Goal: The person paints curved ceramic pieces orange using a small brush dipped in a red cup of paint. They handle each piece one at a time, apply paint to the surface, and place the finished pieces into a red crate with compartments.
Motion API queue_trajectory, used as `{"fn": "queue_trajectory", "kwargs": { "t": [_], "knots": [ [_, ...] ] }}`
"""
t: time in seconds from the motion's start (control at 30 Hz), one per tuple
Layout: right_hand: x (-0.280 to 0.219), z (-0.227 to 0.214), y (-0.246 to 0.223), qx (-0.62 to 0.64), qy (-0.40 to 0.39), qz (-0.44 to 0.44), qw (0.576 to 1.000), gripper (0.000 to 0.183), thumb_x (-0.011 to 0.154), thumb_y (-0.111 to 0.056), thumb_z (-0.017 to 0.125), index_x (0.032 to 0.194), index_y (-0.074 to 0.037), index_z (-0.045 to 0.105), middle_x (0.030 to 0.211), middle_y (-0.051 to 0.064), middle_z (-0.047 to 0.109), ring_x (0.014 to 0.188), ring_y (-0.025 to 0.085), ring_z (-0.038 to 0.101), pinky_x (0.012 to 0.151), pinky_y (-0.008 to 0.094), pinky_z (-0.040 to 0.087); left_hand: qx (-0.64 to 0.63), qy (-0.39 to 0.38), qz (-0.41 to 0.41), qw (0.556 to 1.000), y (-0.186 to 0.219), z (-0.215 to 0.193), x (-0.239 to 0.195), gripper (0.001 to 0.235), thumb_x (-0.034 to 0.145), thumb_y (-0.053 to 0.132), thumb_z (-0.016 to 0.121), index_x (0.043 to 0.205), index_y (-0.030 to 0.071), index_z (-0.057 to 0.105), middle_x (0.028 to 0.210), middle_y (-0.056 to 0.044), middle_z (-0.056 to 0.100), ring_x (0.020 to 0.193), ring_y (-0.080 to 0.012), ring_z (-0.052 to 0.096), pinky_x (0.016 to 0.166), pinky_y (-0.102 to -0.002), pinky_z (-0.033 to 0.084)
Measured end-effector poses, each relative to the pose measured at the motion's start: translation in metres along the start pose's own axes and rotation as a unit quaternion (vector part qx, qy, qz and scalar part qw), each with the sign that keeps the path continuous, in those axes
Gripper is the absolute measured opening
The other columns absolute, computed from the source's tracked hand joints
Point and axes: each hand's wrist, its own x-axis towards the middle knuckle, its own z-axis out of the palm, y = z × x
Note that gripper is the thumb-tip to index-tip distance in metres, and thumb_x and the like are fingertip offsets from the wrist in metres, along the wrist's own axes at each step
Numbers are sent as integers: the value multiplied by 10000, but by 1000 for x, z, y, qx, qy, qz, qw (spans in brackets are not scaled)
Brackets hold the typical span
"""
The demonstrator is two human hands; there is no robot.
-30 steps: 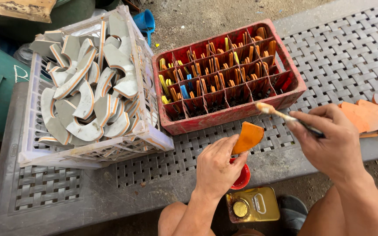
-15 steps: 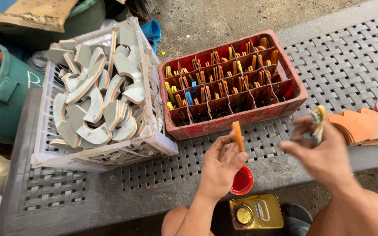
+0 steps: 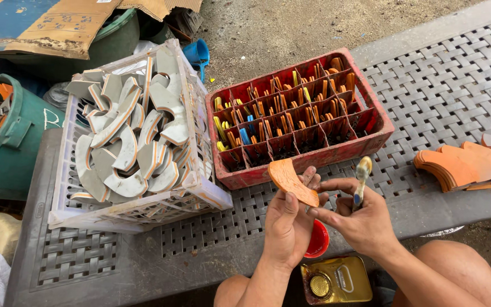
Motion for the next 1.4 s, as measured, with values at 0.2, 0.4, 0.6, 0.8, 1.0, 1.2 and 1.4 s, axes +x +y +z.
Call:
{"fn": "queue_trajectory", "kwargs": {
  "t": [0.2, 0.4, 0.6, 0.8, 1.0, 1.2, 1.4],
  "knots": [
    [4, 4, 21, 138, 31, -24, 990, 455, 777, -97, 855, 1193, 11, 707, 907, 52, 774, 666, 40, 619, 560, 205, 498, 9, -1, -4, 1000, 2, 2, -3, 458, 953, 313, 731, 1320, 71, 601, 1566, -110, 506, 1372, -244, 518, 1101, -440, 459],
    [2, 19, 33, 284, 44, 4, 958, 484, 791, -111, 830, 1222, 63, 696, 1020, 117, 773, 651, 104, 609, 523, 248, 477, 2, -2, -6, 1000, 2, 5, -1, 442, 958, 338, 730, 1298, 83, 611, 1570, -117, 499, 1321, -272, 541, 1081, -468, 474],
    [8, 21, 36, 326, 43, 40, 944, 460, 836, -114, 809, 1239, 80, 699, 848, 102, 724, 610, 116, 557, 522, 258, 453, 28, -5, 7, 1000, 1, 3, 0, 456, 967, 341, 733, 1318, 84, 596, 1576, -109, 493, 1341, -240, 548, 1036, -464, 478],
    [15, 7, 40, 260, 33, 18, 965, 369, 877, -74, 779, 1217, 63, 734, 851, 111, 737, 600, 96, 554, 526, 244, 458, 40, -13, -15, 999, 4, -2, 1, 632, 958, 337, 752, 1472, 65, 503, 1568, -108, 482, 1403, -259, 509, 1172, -525, 451],
    [28, -61, 16, 133, 78, -52, 987, 326, 869, -57, 756, 1189, 2, 731, 1122, 101, 783, 693, 55, 631, 568, 212, 515, 131, -89, -216, 964, 0, -6, -2, 1064, 748, 301, 888, 1591, 136, 260, 1575, -105, 446, 1344, -268, 555, 1108, -441, 502],
    [119, -130, -57, -398, 92, -184, 894, 271, 945, -258, 779, 1205, -181, 779, 797, 66, 702, 559, 83, 573, 474, 250, 418, 249, -49, -319, 913, -5, -9, 3, 863, 841, 319, 827, 1532, 6, 414, 1498, -144, 548, 1295, -248, 615, 1085, -362, 520],
    [214, -126, -78, -429, -20, 70, 901, 242, 924, -307, 760, 1148, -241, 819, 576, 72, 602, 493, 147, 437, 474, 362, 361, 279, -55, -312, 907, -3, -12, 6, 634, 883, 369, 807, 1360, 16, 584, 1346, -116, 657, 1263, -208, 629, 1102, -359, 510]
  ]
}}
